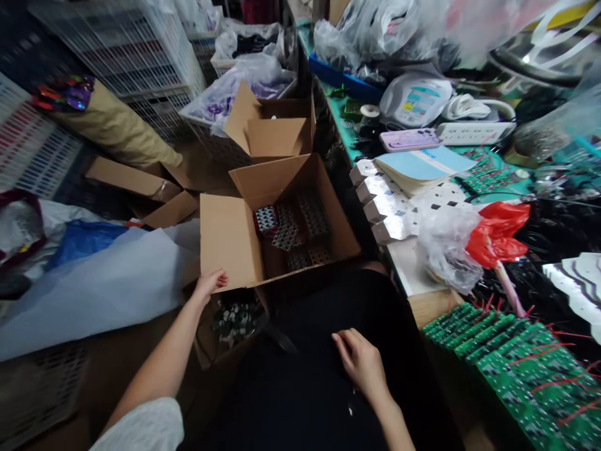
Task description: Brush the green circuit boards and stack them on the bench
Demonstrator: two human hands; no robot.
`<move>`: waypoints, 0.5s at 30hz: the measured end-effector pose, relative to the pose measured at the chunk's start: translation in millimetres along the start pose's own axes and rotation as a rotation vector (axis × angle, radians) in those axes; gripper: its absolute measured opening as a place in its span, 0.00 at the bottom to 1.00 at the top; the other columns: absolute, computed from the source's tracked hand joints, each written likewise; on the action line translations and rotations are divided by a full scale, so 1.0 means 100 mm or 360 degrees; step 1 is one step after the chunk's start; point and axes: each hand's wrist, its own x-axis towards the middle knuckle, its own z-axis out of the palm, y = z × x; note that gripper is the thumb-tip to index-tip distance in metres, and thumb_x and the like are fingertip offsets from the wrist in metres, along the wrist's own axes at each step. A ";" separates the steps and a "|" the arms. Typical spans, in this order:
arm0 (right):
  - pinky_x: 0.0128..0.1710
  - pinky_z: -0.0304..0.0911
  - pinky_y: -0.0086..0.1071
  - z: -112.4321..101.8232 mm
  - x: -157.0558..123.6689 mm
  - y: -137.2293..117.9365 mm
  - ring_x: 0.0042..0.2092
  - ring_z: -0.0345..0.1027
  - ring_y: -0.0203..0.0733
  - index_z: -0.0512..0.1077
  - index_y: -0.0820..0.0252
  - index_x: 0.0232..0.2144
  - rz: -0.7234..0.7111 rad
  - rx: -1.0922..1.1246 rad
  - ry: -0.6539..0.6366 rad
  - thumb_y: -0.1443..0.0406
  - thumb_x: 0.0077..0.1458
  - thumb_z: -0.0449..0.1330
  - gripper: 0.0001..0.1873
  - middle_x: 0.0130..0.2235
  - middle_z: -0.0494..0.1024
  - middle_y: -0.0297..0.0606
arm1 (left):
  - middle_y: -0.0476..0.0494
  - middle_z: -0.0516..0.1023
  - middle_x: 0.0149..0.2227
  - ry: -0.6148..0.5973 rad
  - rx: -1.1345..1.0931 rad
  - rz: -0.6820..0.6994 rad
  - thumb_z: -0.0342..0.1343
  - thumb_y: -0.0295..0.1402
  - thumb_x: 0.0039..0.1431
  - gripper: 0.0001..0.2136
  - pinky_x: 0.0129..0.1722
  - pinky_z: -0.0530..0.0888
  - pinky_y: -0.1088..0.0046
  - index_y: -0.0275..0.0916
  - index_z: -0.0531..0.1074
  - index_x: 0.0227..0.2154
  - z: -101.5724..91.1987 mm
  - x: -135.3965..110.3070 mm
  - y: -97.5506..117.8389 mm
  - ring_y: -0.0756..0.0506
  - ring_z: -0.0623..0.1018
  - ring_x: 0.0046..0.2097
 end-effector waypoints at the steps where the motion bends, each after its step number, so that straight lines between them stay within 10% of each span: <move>1: 0.32 0.64 0.28 0.00 0.00 0.00 0.30 0.72 0.38 0.74 0.58 0.31 0.0017 0.0000 -0.0013 0.51 0.68 0.48 0.23 0.30 0.75 0.38 | 0.45 0.74 0.20 -0.0123 0.0055 -0.0032 0.66 0.49 0.46 0.20 0.32 0.71 0.70 0.35 0.71 0.20 0.04 -0.04 0.00 0.48 0.74 0.24; 7: 0.32 0.63 0.28 0.05 -0.03 0.03 0.31 0.72 0.38 0.72 0.57 0.31 0.0041 -0.0004 -0.0053 0.52 0.69 0.46 0.23 0.31 0.75 0.38 | 0.32 0.82 0.28 -0.0847 0.0306 -0.0165 0.68 0.54 0.41 0.27 0.39 0.75 0.64 0.31 0.80 0.31 0.27 -0.32 0.15 0.38 0.82 0.33; 15: 0.28 0.55 0.28 0.11 0.04 -0.05 0.29 0.70 0.37 0.69 0.56 0.27 0.0214 -0.0263 0.0010 0.61 0.66 0.51 0.15 0.30 0.75 0.34 | 0.36 0.84 0.35 -0.0838 0.0460 0.0029 0.64 0.62 0.40 0.42 0.43 0.76 0.65 0.39 0.71 0.54 0.24 -0.18 0.48 0.36 0.83 0.43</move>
